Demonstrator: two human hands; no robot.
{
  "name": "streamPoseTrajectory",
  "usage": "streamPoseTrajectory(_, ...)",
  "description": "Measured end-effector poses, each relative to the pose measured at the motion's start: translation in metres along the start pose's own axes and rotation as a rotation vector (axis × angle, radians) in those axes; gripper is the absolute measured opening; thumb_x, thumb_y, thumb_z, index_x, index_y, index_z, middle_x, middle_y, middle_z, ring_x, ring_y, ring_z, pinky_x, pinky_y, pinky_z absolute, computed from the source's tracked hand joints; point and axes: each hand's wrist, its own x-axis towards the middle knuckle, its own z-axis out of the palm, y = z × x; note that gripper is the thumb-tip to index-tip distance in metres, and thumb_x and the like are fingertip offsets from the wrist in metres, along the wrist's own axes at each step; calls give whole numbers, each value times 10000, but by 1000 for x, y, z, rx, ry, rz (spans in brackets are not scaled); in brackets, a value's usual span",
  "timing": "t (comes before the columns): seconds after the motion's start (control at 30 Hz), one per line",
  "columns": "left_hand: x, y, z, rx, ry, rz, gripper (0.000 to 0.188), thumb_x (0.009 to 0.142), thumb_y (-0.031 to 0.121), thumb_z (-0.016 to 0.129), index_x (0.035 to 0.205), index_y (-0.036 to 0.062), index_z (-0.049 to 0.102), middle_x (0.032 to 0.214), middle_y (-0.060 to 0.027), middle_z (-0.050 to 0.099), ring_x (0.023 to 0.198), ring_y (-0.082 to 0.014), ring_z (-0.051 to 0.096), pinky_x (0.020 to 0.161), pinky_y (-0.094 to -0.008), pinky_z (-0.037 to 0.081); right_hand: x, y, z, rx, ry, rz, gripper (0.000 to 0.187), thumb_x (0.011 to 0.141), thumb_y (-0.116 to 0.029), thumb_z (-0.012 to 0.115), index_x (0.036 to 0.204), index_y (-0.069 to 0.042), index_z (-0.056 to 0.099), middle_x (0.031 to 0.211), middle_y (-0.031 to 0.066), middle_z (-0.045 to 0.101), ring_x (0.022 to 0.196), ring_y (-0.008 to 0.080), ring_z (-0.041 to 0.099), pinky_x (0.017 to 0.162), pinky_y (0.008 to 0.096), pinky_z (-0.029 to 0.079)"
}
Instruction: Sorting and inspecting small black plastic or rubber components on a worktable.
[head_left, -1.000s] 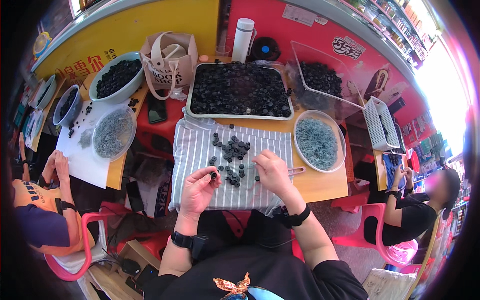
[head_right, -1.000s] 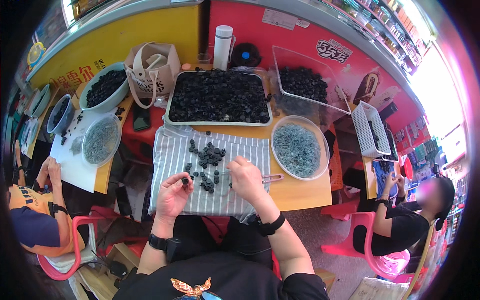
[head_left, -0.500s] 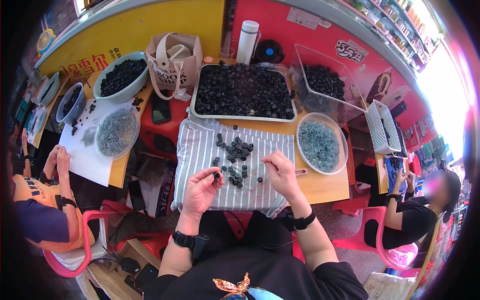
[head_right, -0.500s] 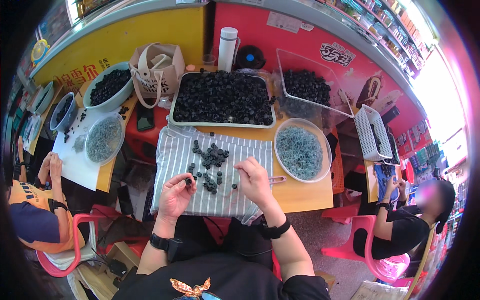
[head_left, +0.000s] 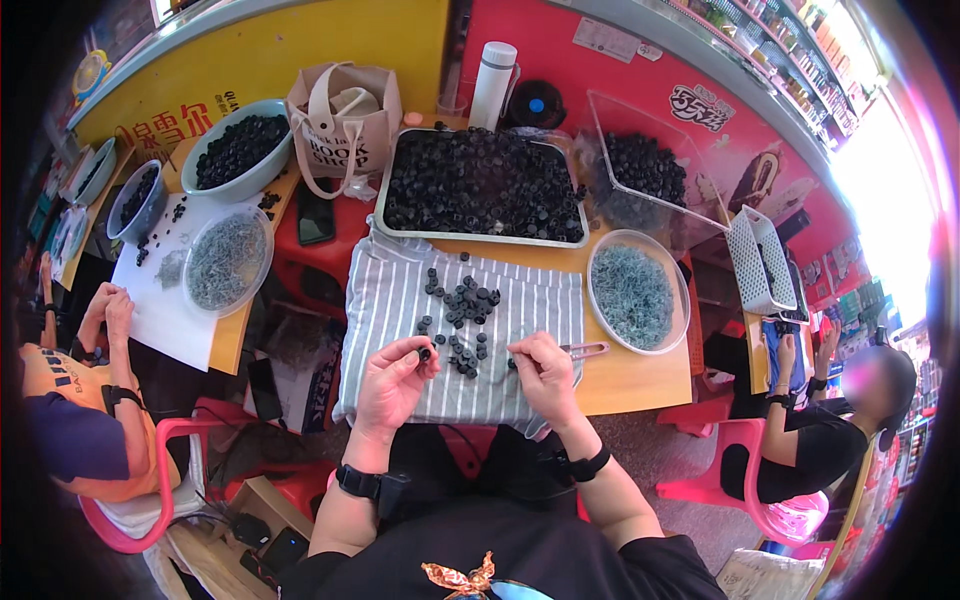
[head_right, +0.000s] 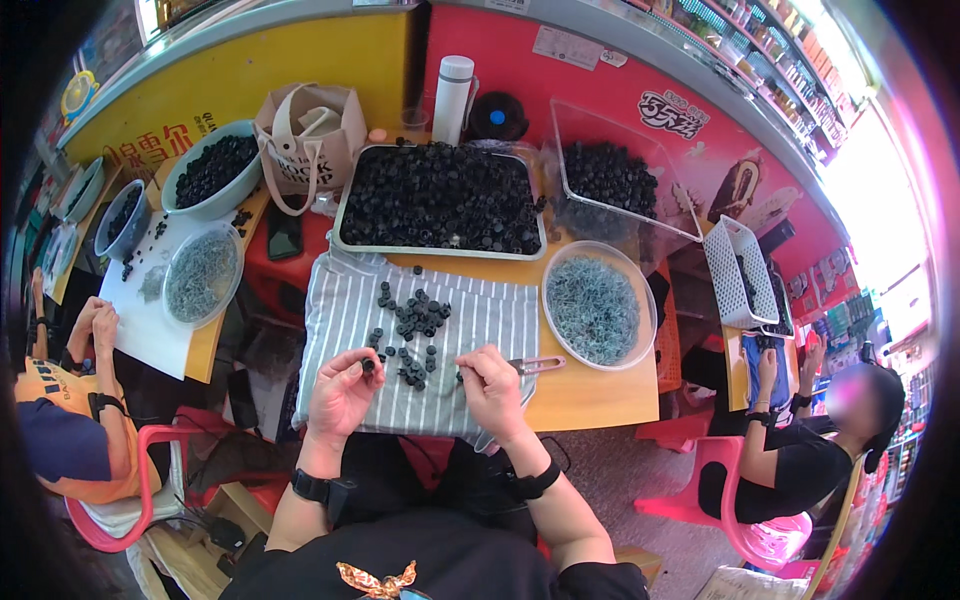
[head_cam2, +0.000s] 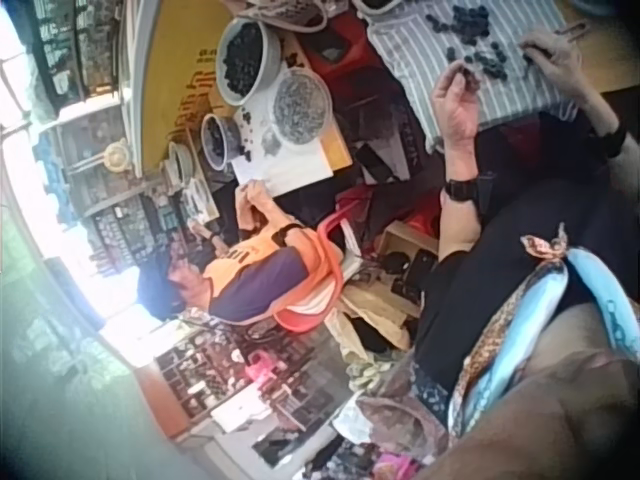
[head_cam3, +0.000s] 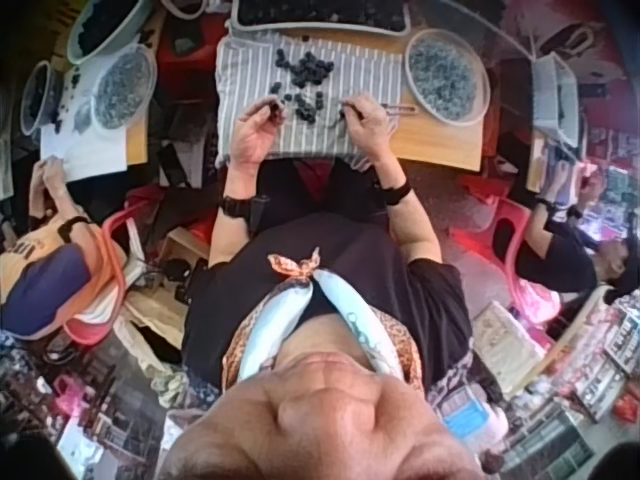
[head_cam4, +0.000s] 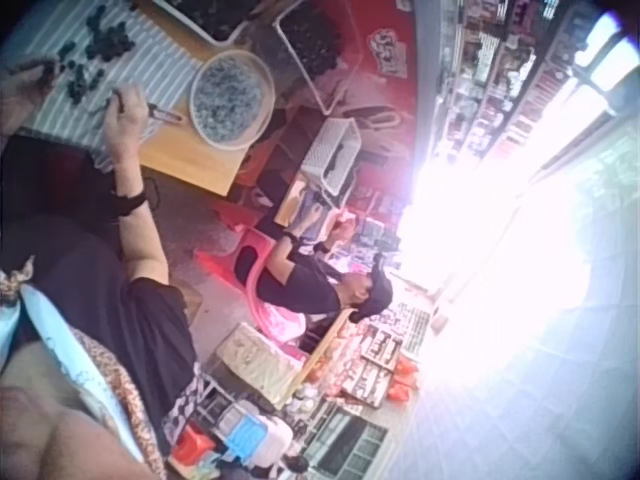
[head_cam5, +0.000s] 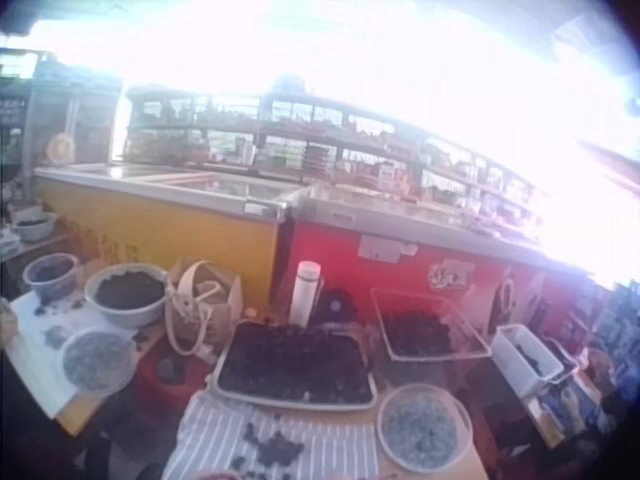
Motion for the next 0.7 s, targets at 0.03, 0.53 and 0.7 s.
streamPoseTrajectory(0.03, 0, 0, -1, 6, 5, 0, 232, 951, 10, 590, 1164, -55, 654, 1036, -154, 706, 952, -226, 686, 860, -340, 556, -1, 1, 1, -28, -8, -6, 121, 836, 97, 629, 908, 6, 664, 779, 106, 580, 637, 224, 574, 573, 310, 441)
streamPoseTrajectory(0.53, 0, 1, 2, 3, -1, -8, 229, 952, 18, 595, 1162, -48, 659, 1025, -153, 705, 925, -229, 680, 845, -334, 545, -9, -6, -3, -69, 43, -9, 141, 808, 112, 619, 891, 6, 661, 813, 109, 611, 629, 222, 591, 553, 304, 444)
streamPoseTrajectory(0.7, -2, 1, 4, 4, 4, -6, 228, 952, 20, 596, 1160, -46, 661, 1026, -152, 705, 924, -225, 678, 846, -334, 544, -11, -4, -2, -56, 51, 4, 137, 802, 112, 633, 884, 6, 659, 818, 102, 614, 626, 203, 589, 549, 296, 442)
